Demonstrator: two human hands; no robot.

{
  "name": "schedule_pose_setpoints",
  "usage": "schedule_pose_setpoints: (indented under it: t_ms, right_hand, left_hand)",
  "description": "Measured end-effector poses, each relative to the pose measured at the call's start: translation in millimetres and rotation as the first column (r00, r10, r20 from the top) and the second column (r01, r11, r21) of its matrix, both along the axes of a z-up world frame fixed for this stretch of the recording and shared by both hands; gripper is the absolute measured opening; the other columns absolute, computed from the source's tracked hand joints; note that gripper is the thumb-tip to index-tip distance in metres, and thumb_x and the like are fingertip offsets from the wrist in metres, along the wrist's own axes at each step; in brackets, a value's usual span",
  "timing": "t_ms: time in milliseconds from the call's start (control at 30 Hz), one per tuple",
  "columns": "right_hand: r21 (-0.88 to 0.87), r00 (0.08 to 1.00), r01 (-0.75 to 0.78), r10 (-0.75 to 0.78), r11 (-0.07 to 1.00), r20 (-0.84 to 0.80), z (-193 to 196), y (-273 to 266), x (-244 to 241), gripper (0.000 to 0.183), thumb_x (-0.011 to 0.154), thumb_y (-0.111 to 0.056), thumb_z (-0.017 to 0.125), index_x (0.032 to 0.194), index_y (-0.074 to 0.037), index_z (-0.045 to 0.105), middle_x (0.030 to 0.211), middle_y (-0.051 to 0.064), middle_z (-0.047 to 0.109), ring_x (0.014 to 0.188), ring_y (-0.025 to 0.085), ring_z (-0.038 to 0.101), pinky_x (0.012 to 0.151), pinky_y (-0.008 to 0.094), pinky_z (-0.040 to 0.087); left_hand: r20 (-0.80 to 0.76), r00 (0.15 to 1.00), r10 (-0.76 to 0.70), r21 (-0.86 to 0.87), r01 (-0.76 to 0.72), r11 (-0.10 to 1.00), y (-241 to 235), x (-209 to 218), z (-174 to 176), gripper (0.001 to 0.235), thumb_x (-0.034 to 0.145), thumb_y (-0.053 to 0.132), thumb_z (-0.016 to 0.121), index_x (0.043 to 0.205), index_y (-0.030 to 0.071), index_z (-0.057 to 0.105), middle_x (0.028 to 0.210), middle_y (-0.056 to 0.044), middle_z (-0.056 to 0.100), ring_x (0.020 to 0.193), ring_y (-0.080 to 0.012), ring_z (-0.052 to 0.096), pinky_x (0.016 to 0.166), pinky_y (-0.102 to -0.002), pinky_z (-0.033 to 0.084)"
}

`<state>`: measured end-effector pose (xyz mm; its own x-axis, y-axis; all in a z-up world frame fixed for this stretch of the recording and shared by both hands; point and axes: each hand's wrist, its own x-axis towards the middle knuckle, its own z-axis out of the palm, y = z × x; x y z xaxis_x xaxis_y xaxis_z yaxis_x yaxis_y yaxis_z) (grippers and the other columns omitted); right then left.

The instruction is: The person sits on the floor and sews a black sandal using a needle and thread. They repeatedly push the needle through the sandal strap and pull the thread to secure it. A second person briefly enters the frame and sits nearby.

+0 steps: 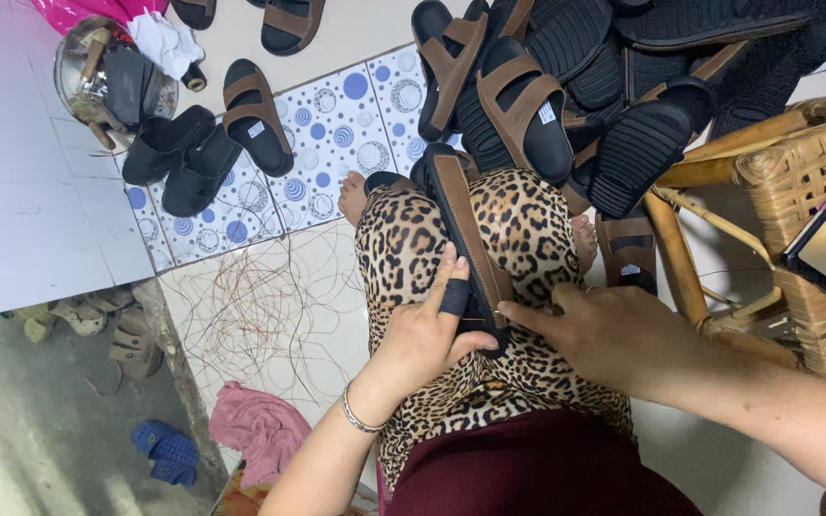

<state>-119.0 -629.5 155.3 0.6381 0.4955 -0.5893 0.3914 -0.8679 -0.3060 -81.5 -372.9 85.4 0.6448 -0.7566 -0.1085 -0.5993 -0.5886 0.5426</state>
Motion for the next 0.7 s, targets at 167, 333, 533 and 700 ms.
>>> schedule_pose_setpoints:
  t_ms: [167,333,533,700]
  right_hand:
    - [-0.098,0.996,0.033,-0.025,0.995,0.089,-13.1,8.5,-17.0,0.074,0.089,-0.016,0.053,0.157,-0.036,0.032,0.093,0.010,0.059,0.068,0.038,0.073,0.050,0.050,0.059]
    - [0.112,0.995,-0.002,-0.010,0.994,0.104,-15.7,-0.5,-1.0,0.060,0.095,-0.011,0.048,0.153,-0.026,0.040,0.093,0.016,0.062,0.057,0.031,0.070,0.046,0.041,0.058]
    - [0.420,0.936,-0.075,-0.082,0.904,0.344,-50.1,0.9,2.7,0.029,0.103,-0.018,0.047,0.128,-0.017,0.061,0.083,0.011,0.059,0.046,0.024,0.061,0.042,0.035,0.052]
    - [0.473,0.921,-0.073,-0.123,0.878,0.371,-51.1,10.3,5.6,0.020,0.106,-0.018,0.045,0.118,-0.010,0.059,0.080,0.010,0.055,0.045,0.025,0.056,0.041,0.036,0.048]
  left_hand:
    - [0.120,0.993,-0.001,0.108,-0.012,0.994,-6.6,-3.5,-0.8,0.108,0.087,0.068,0.067,0.154,-0.006,0.024,0.164,-0.031,0.025,0.060,-0.0355,0.068,0.049,-0.044,0.057]
    - [0.188,0.982,0.034,-0.042,-0.027,0.999,-2.1,-1.9,-8.6,0.103,0.088,0.064,0.065,0.153,-0.007,0.030,0.158,-0.035,0.033,0.064,-0.0310,0.072,0.054,-0.038,0.059]
    - [0.224,0.972,0.062,-0.120,-0.036,0.992,-1.0,1.5,-11.9,0.101,0.085,0.065,0.064,0.152,-0.006,0.038,0.153,-0.034,0.043,0.068,-0.0309,0.076,0.059,-0.038,0.062]
    - [0.220,0.970,0.103,-0.114,-0.079,0.990,-5.1,-2.3,-6.6,0.101,0.083,0.065,0.066,0.151,-0.005,0.040,0.151,-0.031,0.048,0.069,-0.0320,0.076,0.060,-0.040,0.062]
